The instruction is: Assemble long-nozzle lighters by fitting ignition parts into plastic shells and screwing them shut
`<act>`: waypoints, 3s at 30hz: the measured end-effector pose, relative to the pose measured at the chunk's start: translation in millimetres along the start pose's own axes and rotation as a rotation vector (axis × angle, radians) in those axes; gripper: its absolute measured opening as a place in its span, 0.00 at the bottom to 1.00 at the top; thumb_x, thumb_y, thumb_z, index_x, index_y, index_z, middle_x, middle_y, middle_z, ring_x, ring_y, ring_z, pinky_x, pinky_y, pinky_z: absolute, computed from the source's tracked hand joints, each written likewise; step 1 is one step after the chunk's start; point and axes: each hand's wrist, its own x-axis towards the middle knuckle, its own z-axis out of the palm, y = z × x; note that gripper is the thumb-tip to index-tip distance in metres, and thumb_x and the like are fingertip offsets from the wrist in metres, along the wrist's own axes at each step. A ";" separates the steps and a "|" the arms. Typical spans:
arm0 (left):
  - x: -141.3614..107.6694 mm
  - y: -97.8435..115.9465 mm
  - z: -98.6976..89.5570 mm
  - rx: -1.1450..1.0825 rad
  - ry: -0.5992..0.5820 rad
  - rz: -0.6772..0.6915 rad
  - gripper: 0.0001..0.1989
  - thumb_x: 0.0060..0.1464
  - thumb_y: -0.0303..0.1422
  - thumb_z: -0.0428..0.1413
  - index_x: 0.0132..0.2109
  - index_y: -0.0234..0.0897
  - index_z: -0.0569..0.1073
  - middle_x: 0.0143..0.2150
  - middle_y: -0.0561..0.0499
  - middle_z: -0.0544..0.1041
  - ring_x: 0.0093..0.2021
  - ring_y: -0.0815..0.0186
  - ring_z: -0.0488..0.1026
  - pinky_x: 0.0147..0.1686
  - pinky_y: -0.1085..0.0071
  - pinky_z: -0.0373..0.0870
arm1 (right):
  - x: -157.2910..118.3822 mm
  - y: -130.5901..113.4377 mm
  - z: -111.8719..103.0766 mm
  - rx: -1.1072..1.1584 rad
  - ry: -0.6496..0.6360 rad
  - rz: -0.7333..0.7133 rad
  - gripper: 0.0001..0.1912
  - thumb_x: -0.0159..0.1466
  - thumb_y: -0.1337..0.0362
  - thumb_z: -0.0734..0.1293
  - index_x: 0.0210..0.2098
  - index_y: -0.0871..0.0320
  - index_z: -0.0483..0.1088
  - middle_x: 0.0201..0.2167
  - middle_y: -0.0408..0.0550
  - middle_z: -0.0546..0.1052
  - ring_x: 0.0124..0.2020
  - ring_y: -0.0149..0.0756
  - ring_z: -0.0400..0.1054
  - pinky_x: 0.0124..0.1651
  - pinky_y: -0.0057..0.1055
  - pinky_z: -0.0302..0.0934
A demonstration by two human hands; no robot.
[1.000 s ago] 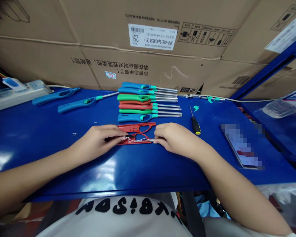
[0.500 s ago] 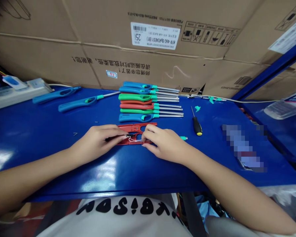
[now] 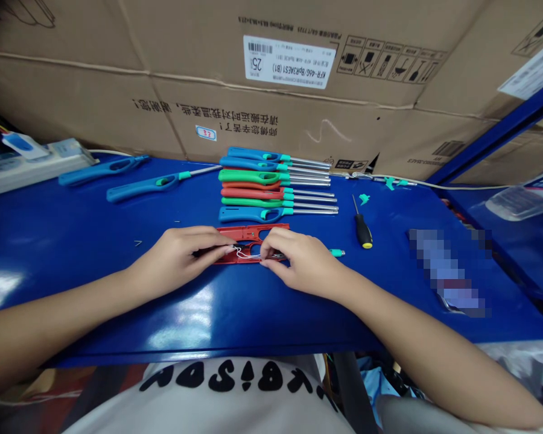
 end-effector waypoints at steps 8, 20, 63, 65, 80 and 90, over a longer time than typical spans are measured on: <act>-0.5 -0.4 0.6 -0.014 0.017 0.007 0.09 0.66 0.30 0.56 0.45 0.32 0.80 0.39 0.47 0.83 0.37 0.65 0.80 0.39 0.72 0.74 | -1.7 -4.1 0.1 -0.152 -0.019 -0.002 0.05 0.68 0.64 0.66 0.43 0.55 0.71 0.44 0.47 0.75 0.38 0.34 0.71 0.37 0.30 0.61; -0.3 -0.3 0.5 -0.021 -0.002 -0.020 0.09 0.66 0.30 0.56 0.46 0.33 0.80 0.41 0.47 0.83 0.39 0.64 0.80 0.40 0.71 0.75 | 0.9 -8.2 1.2 -0.151 -0.049 0.043 0.03 0.68 0.67 0.65 0.42 0.56 0.68 0.43 0.47 0.75 0.40 0.35 0.71 0.39 0.31 0.62; 0.8 0.6 -0.5 -0.048 -0.037 -0.105 0.08 0.66 0.31 0.54 0.44 0.35 0.78 0.40 0.47 0.77 0.36 0.67 0.75 0.35 0.72 0.71 | 1.2 -5.7 -6.1 0.013 -0.038 0.121 0.04 0.69 0.66 0.62 0.43 0.56 0.64 0.32 0.43 0.72 0.28 0.31 0.62 0.33 0.29 0.55; 0.9 1.0 -1.1 -0.048 -0.028 -0.102 0.08 0.66 0.30 0.54 0.44 0.35 0.78 0.40 0.47 0.78 0.36 0.67 0.75 0.36 0.72 0.71 | 1.1 -4.6 -4.6 -0.002 -0.034 0.094 0.06 0.69 0.67 0.62 0.45 0.56 0.67 0.36 0.45 0.73 0.30 0.31 0.64 0.34 0.30 0.57; 0.1 -3.3 1.9 -0.023 -0.031 -0.060 0.08 0.66 0.31 0.54 0.44 0.36 0.79 0.40 0.48 0.80 0.38 0.65 0.78 0.40 0.70 0.74 | 1.1 -4.1 -3.2 -0.040 -0.064 0.022 0.04 0.68 0.66 0.64 0.42 0.55 0.68 0.43 0.47 0.73 0.36 0.34 0.67 0.38 0.30 0.59; -0.6 -4.4 5.0 -0.069 0.004 -0.054 0.08 0.64 0.29 0.57 0.44 0.35 0.81 0.40 0.47 0.80 0.39 0.65 0.79 0.41 0.70 0.75 | 2.0 -1.1 -0.8 0.009 -0.041 0.003 0.03 0.66 0.68 0.65 0.40 0.55 0.68 0.38 0.44 0.75 0.38 0.32 0.68 0.40 0.29 0.59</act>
